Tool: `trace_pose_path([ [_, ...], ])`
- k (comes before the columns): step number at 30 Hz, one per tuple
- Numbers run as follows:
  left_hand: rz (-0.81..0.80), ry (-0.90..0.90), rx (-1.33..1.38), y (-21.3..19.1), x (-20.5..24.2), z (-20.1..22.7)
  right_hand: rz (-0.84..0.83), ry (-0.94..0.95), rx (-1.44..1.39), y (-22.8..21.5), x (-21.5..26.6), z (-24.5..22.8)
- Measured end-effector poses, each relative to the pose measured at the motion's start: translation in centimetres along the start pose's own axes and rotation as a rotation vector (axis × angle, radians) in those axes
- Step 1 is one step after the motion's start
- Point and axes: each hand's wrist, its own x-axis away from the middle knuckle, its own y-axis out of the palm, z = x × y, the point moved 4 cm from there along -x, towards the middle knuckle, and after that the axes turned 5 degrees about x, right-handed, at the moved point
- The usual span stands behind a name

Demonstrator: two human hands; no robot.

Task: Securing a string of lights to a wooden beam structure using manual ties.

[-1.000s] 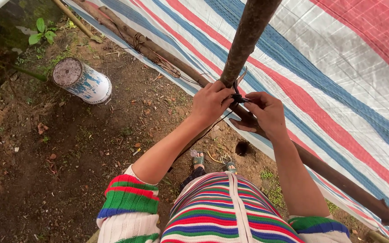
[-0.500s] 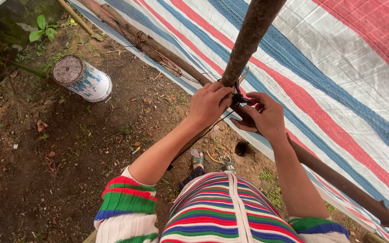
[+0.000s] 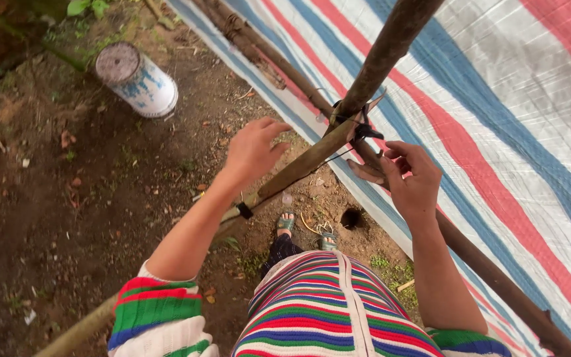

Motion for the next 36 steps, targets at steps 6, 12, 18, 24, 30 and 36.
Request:
trace_pose_path([
  [6,-0.033,-0.270,0.079,-5.4,10.8,1.4,-0.123,-0.006,-0.162,1.9,2.3,-1.0],
  [12,-0.052,-0.531,0.088,-3.5,20.5,-1.6,-0.241,-0.070,-0.211,5.2,5.9,-2.4],
  [18,0.033,-0.438,-0.025,-0.5,25.5,-4.1,-0.276,-0.038,-0.208,6.5,9.7,-4.7],
  [24,0.159,-0.289,-0.169,-2.9,33.4,-6.0,-0.284,-0.057,-0.203,10.0,15.9,-9.6],
  [30,0.195,-0.425,-0.245,-6.8,47.2,-12.5,-0.357,-0.016,-0.192,16.2,26.7,-16.6],
  [36,0.301,-0.548,-0.247,-9.8,58.3,-18.7,-0.453,0.052,-0.184,18.8,35.8,-20.1],
])
